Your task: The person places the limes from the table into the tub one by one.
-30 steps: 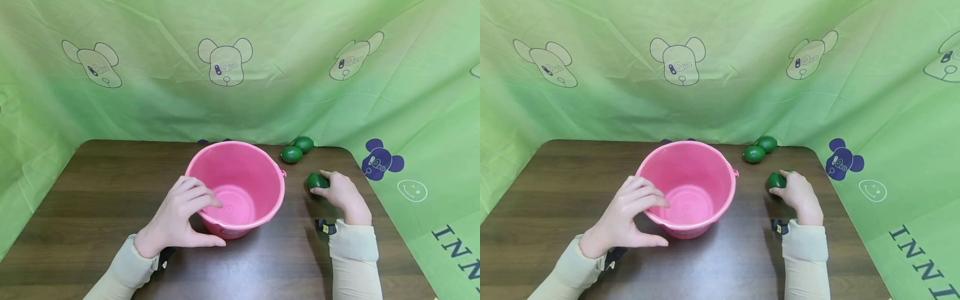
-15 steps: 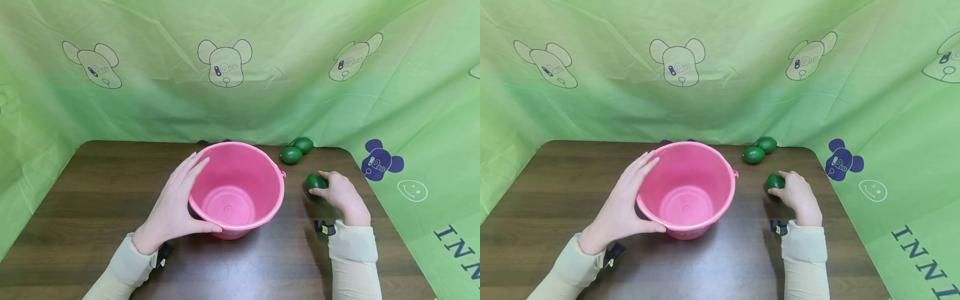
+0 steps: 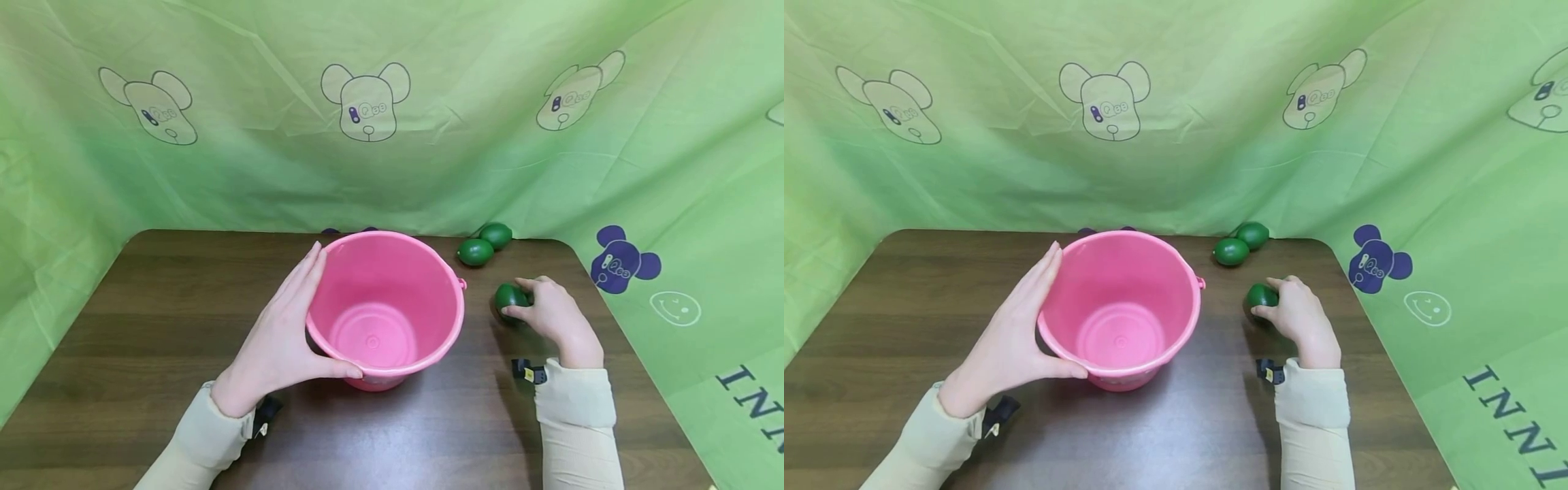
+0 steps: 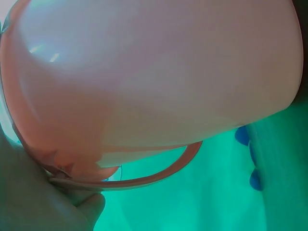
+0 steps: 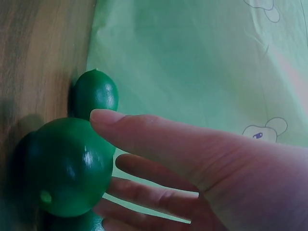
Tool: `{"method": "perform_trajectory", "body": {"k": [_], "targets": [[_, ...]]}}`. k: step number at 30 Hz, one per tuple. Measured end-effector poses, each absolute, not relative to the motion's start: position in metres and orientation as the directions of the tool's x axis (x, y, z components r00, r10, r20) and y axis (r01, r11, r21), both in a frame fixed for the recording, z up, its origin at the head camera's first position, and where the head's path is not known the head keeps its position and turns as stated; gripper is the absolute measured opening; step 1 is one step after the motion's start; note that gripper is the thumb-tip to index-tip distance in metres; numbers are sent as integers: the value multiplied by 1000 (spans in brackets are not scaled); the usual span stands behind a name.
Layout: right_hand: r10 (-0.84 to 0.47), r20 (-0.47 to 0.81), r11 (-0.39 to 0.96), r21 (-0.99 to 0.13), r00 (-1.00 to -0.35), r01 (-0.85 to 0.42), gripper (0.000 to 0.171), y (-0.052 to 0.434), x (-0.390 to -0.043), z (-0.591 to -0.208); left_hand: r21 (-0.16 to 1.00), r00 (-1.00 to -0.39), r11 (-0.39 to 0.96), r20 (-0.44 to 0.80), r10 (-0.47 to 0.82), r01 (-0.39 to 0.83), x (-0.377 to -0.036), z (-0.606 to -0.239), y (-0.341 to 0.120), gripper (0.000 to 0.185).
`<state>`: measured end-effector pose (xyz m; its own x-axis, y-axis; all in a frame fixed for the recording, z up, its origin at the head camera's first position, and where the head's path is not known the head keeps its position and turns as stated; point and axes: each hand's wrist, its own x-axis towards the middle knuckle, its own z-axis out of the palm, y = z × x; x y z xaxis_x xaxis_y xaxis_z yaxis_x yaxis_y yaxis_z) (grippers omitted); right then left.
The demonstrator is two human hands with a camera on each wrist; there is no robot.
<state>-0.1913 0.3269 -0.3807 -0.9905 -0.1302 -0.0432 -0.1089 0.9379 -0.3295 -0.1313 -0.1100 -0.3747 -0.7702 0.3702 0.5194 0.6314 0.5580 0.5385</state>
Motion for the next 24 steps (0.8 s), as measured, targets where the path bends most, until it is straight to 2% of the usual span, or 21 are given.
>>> {"method": "perform_trajectory", "body": {"k": [7,11,24], "targets": [[-135,-78,933,-344,-988,-100,62,325,-194,-382,541,-794,587,483,370,603,-129,-374,-110,144],[-148,-50,930,-346,-988,-122,58,322,-194,-385,542,-801,595,470,371,594,-127,-374,-110,144],[-217,-47,923,-335,-975,-189,54,310,-201,-395,543,-812,609,456,364,578,-125,-374,-110,144]]}}
